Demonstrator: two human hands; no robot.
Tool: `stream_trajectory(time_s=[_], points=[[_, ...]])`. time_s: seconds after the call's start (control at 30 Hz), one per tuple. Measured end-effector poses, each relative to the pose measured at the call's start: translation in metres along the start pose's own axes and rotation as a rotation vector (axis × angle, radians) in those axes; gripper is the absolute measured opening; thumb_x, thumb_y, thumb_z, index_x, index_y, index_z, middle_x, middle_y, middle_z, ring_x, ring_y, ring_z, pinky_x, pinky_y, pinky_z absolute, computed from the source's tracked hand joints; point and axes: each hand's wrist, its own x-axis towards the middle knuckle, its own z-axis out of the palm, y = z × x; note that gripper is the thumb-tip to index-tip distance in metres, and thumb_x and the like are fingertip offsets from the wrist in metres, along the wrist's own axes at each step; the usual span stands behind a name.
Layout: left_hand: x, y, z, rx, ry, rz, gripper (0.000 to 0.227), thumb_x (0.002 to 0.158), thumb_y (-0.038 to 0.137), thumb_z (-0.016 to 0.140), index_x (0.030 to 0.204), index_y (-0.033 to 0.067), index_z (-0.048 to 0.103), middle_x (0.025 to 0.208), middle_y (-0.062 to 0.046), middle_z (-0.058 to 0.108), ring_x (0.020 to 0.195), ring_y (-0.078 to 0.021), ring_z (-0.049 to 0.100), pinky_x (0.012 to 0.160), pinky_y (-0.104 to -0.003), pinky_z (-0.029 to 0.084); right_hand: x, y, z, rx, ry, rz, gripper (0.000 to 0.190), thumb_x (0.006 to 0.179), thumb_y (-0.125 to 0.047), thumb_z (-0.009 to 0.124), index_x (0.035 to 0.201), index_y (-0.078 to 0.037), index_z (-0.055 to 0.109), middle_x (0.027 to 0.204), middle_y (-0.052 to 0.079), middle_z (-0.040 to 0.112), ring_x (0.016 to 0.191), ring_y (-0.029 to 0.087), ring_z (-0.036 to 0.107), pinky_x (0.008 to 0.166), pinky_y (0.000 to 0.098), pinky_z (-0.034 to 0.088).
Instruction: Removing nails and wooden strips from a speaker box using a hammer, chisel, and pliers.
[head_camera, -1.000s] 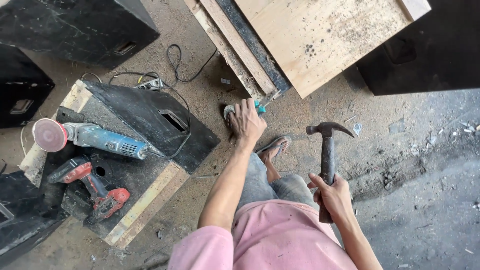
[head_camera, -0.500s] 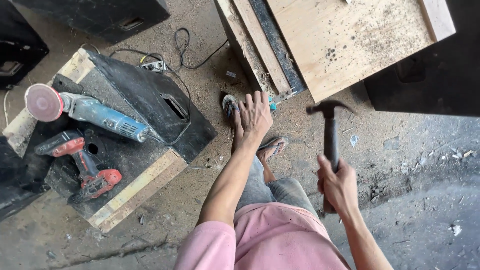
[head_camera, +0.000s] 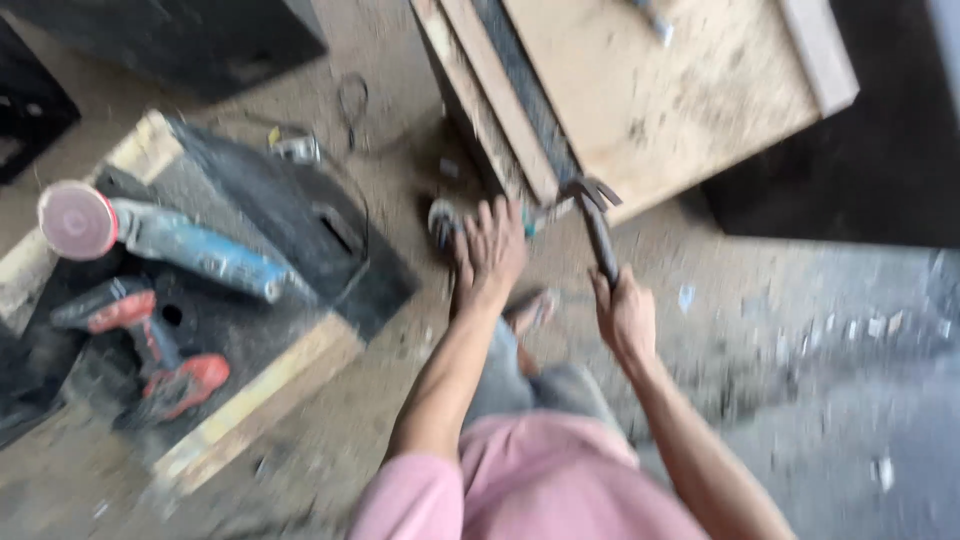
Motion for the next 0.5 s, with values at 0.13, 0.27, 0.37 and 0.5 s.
stream_trajectory(time_s=[0.13,0.27,0.37,0.5], points=[[-0.017,0.002,-0.019,-0.411,-0.143,-0.213,0.025,0.083,0.009,0.063,0.107,0.0049,0.058,0.097,-0.012,0.058,0.089,-0.0316,0.057,0.073,-0.048,0.048,-0.033,-0.03,-0.057,0.312,0.001,0.326,0.034,0.107,-0.029,0.06,0.095,0.002,0.062,0.063,0.008,0.054,0.058,0.02,0.05,0.05,0.0374,0.039],[-0.032,-0.018,-0.049,-0.796,-0.187,-0.469,0.026,0.082,-0.01,0.056,0.104,0.0037,0.058,0.092,-0.014,0.062,0.084,-0.0342,0.063,0.07,-0.046,0.052,-0.061,0.044,-0.067,0.325,0.063,0.374,0.04,0.111,-0.034,0.06,0.084,-0.004,0.062,0.057,0.013,0.056,0.05,0.023,0.056,0.044,0.0379,0.043],[-0.055,-0.036,-0.058,-0.819,-0.507,-0.703,0.052,0.091,0.005,0.057,0.142,0.014,0.048,0.111,-0.007,0.068,0.084,-0.0206,0.066,0.067,-0.036,0.056,-0.094,0.08,-0.071,0.216,-0.033,0.516,0.048,0.11,-0.045,0.051,0.08,-0.007,0.054,0.061,0.007,0.059,0.047,0.019,0.053,0.047,0.0376,0.043],[-0.098,-0.051,-0.029,-0.77,-0.454,-0.795,0.034,0.085,0.02,0.061,0.118,0.0104,0.064,0.11,-0.021,0.073,0.102,-0.0425,0.068,0.089,-0.052,0.051,-0.135,0.131,-0.039,0.017,-0.137,0.695,0.065,0.107,-0.055,0.049,0.071,-0.003,0.06,0.059,0.017,0.067,0.058,0.035,0.067,0.067,0.0443,0.05]])
